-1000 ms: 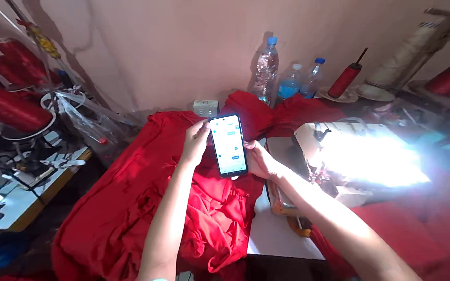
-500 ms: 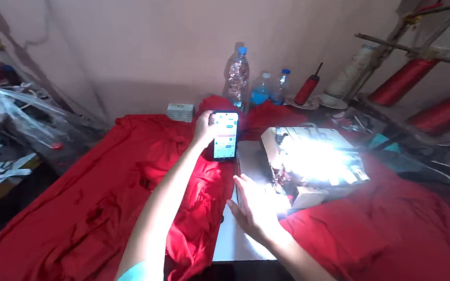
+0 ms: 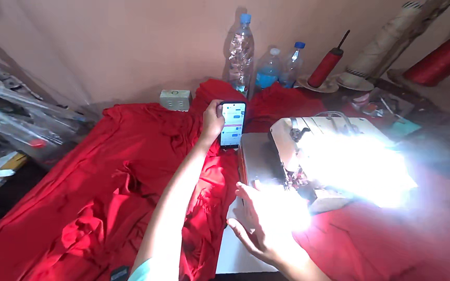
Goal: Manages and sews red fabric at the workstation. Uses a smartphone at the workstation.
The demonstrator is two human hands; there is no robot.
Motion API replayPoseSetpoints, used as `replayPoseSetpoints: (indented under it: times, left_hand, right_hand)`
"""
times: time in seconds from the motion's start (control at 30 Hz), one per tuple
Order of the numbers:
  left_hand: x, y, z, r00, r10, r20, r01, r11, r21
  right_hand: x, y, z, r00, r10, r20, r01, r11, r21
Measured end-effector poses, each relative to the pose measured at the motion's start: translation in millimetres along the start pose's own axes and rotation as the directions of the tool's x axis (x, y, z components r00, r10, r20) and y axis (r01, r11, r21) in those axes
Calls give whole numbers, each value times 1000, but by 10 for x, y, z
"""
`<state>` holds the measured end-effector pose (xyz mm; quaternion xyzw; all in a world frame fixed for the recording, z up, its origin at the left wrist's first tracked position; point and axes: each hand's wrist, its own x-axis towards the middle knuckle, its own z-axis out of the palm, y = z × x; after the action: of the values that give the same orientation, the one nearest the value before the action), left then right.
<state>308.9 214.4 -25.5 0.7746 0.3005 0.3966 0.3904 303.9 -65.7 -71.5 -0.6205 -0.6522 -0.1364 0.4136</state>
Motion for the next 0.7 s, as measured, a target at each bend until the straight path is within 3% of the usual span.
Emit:
replayPoseSetpoints:
  times: [0.2, 0.3, 0.4, 0.53, 0.57, 0.6, 0.63, 0.67, 0.7]
  left_hand:
    - [-15, 5, -120, 1000, 13, -23, -11, 994, 105]
    - [-344, 574, -315, 984, -151, 98, 144, 987, 77]
    - [-455, 885, -358, 973, -199, 120, 189, 978, 90]
    - [-307, 692, -356, 958, -215, 191, 213, 976, 31]
    - [-206, 505, -351, 962, -153, 227, 152, 988, 21]
    - [-97, 149, -276, 983, 30, 184, -26, 999, -27]
    - [-49, -11, -262, 974, 117, 193, -109, 993, -53]
    - [-99, 107, -330, 961, 62, 268, -62, 998, -8]
    - [-218, 418, -425, 934, -96, 345, 76, 995, 71]
  right_hand:
    - [3, -17, -29, 1000, 9, 13, -10, 1000, 24]
    - [17, -27, -35, 1000, -5, 16, 5, 1000, -5]
    - [20, -35, -42, 1000, 2, 18, -2, 1000, -5]
    - [10, -41, -28, 1000, 20, 3, -20, 1000, 8]
    - [5, -40, -29, 1000, 26, 6, -26, 1000, 11]
    - [-3, -35, -27, 1000, 30, 7, -30, 999, 14]
    - [-6, -30, -24, 1000, 28, 4, -28, 1000, 14]
    - [-5, -29, -21, 1000, 24, -1, -24, 1000, 12]
    - [0, -35, -19, 1000, 22, -3, -22, 1000, 8]
